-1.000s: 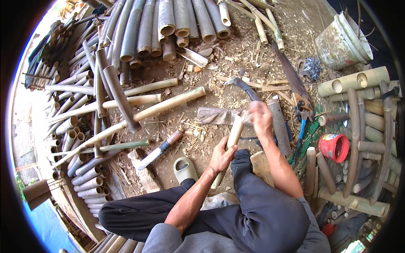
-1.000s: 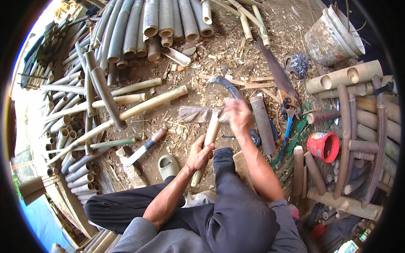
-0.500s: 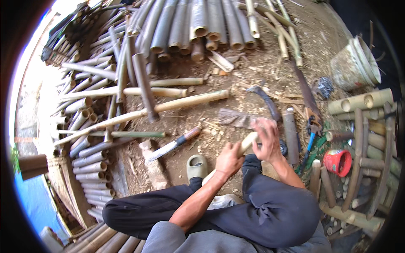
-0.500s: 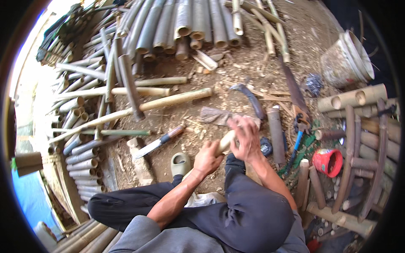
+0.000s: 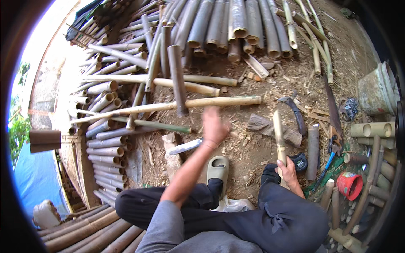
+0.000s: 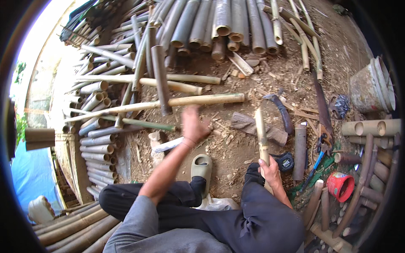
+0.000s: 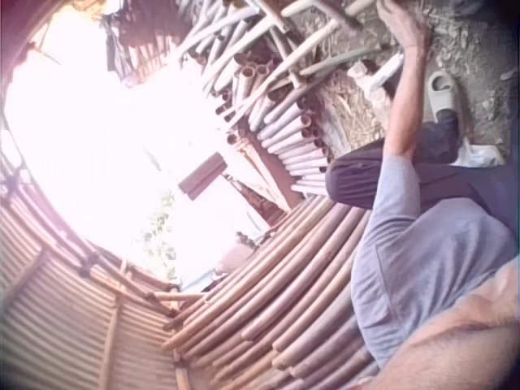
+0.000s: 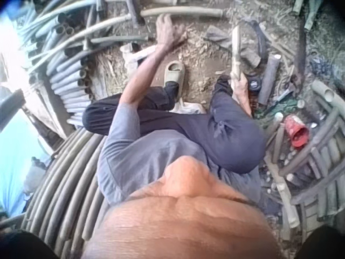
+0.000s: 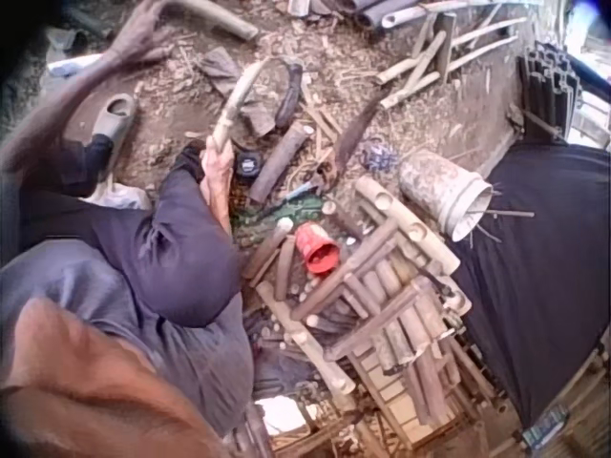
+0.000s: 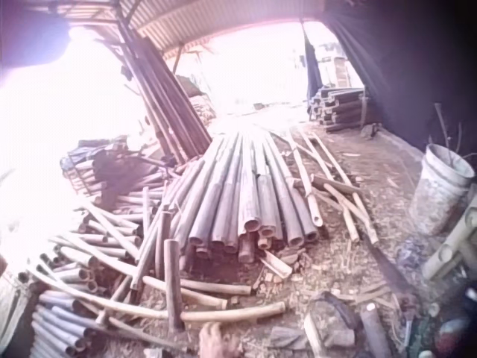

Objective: The person sits on the ground and processes bamboo poles. They use a hammer and a wooden mallet to drive a bamboo piece into a larger pole, then use a knife to trim the edges. The person also uses a wire brush to clean the surface of the bamboo.

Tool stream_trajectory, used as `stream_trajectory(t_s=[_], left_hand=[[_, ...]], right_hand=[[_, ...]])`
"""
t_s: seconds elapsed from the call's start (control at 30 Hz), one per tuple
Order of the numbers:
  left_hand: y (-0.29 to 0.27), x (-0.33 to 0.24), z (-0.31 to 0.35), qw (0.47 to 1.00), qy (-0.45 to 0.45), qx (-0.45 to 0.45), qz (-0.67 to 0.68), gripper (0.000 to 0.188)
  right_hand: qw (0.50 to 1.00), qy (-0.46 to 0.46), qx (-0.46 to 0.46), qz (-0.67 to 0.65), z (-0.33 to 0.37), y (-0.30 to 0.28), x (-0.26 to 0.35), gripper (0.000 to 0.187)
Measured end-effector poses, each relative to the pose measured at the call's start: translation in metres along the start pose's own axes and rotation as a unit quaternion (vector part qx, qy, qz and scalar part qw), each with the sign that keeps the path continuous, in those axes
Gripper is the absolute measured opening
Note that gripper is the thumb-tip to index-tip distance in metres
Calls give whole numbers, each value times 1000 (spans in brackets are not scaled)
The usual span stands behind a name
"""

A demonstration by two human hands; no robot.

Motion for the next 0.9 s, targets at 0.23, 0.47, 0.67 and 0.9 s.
stream_trajectory(t_s=[0.23,0.47,0.67,0.9], left_hand=[[-24,231,-57,970,-176,-101,-133,94],[-7,220,-87,955,-254,-37,152,67],[-39,119,-44,923,-227,-16,311,73],[-35,54,5,920,-208,-16,332,72]], right_hand=[[968,15,115,-221,12,-8,27,41],[990,-16,26,-135,9,-18,46,53],[992,-116,-25,-34,20,-32,118,47],[981,-194,-2,-6,3,-18,161,43]])
Point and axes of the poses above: each hand's wrist, its own z-axis away from the middle knuckle, its own y-axis out of the palm, x = y × z, the point moved 6 cm from there along -z, towards the middle knuckle, and after that the axes turned 14 degrees about y, right-handed, at the moved point
